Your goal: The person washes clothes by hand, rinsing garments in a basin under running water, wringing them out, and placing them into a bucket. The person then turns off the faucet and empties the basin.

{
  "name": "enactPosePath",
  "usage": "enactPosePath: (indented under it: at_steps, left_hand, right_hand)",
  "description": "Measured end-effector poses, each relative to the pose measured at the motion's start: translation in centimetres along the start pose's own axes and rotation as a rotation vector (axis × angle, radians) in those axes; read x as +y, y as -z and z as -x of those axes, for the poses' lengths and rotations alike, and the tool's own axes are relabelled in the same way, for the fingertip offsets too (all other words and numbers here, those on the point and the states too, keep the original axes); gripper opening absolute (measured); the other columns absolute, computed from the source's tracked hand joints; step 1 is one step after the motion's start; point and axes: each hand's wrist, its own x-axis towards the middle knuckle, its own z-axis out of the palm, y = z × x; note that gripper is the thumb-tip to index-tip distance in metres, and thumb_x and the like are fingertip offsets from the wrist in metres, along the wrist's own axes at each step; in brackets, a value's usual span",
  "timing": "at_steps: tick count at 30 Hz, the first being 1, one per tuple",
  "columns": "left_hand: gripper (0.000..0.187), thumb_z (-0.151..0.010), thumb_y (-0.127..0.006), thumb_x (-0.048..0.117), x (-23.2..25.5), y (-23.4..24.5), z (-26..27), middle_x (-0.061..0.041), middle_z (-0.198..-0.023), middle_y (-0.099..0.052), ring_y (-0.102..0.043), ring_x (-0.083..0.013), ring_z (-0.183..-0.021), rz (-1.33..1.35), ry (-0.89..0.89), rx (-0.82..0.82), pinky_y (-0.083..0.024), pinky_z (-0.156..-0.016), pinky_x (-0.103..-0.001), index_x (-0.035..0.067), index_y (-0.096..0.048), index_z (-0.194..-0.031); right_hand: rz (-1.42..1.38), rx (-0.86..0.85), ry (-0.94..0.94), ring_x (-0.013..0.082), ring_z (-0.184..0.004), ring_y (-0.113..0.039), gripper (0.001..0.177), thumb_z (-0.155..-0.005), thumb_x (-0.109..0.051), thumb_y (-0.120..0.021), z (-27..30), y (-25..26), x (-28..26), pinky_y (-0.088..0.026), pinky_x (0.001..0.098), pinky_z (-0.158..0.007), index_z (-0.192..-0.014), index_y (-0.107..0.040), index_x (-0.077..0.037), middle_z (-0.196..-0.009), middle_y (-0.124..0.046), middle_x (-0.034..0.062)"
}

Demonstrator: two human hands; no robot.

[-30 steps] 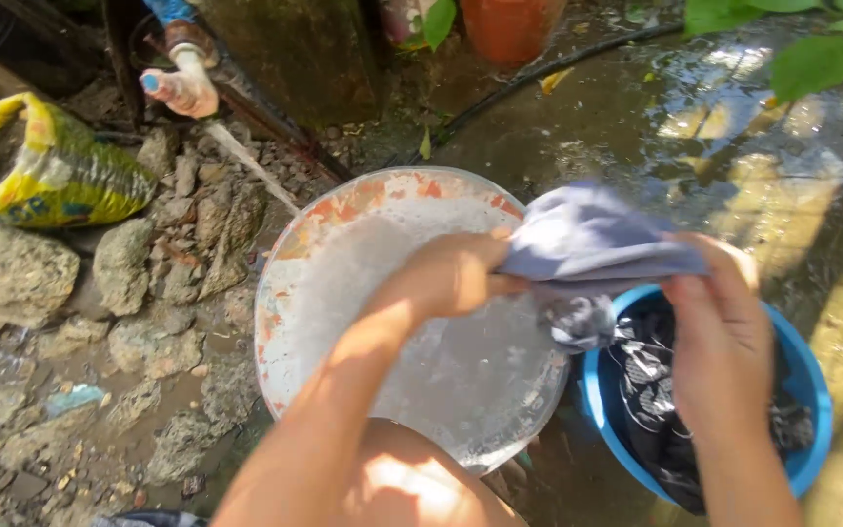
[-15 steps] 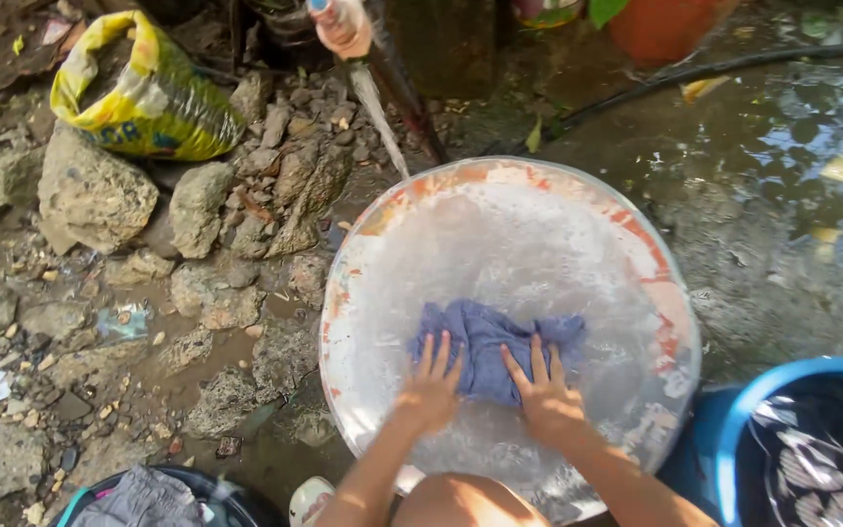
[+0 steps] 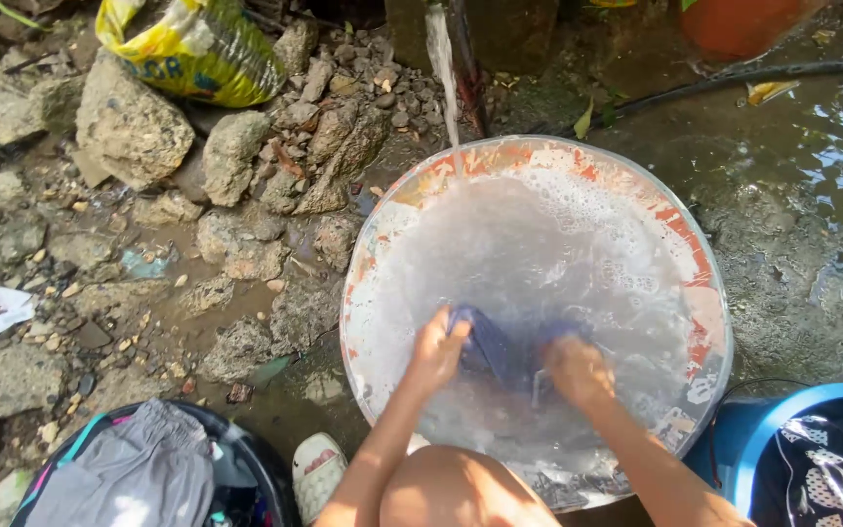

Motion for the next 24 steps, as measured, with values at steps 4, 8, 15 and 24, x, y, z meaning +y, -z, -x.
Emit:
enactPosePath:
  at_steps: [4, 8, 15, 24]
  left_hand:
    - [0.021, -0.099, -0.065, 0.017, 16.4, 0.2, 4.9, -0.002, -0.091, -0.067, -0.058, -0.0090, -0.088, -0.117, -0.321, 0.038, -0.052, -0.080, -0.027, 0.002, -0.066, -0.113]
    - [0.020, -0.092, -0.069, 0.006, 24.9, 0.3, 6.8, 0.001, -0.097, -0.070, -0.063, -0.0066, -0.092, -0.049, -0.480, -0.171, -0.054, -0.083, -0.025, 0.003, -0.068, -0.112]
    - [0.025, -0.085, -0.079, 0.004, 32.8, 6.9, 11.5, 0.001, -0.099, -0.072, -0.065, -0.0089, -0.090, -0.174, -0.545, -0.114, -0.055, -0.082, -0.025, 0.003, -0.072, -0.109]
    - [0.034, -0.081, -0.062, -0.001, 11.6, 4.3, 1.0, -0.010, -0.116, -0.070, -0.066, -0.0257, -0.112, -0.758, -0.475, -0.028, -0.054, -0.098, -0.036, 0.015, -0.079, -0.105]
  right_hand:
    - [-0.245, 0.076, 0.042, 0.0173, -0.110, -0.069, 0.030, -0.099, -0.023, -0.059, 4.7, 8.2, -15.4, -0.052, 0.0324, -0.099, -0.122, -0.066, -0.005, -0.117, -0.075, 0.0082]
    - [-0.419, -0.155, 0.508, 0.0147, -0.111, -0.058, 0.044, -0.089, -0.021, -0.075, 6.0, 11.3, -22.8, -0.046, 0.0308, -0.096, -0.125, -0.057, -0.002, -0.117, -0.065, 0.0056]
    - [-0.736, 0.044, 0.677, 0.0064, -0.082, -0.052, 0.029, -0.083, -0.002, -0.083, 12.1, 19.8, -30.1, -0.044, 0.0230, -0.073, -0.099, -0.059, -0.010, -0.094, -0.057, -0.0020]
    - [-0.149, 0.327, 0.274, 0.0149, -0.074, -0.053, 0.016, -0.090, -0.015, -0.075, 9.1, 15.3, -25.9, -0.044, 0.0291, -0.066, -0.104, -0.069, -0.011, -0.091, -0.067, 0.0027]
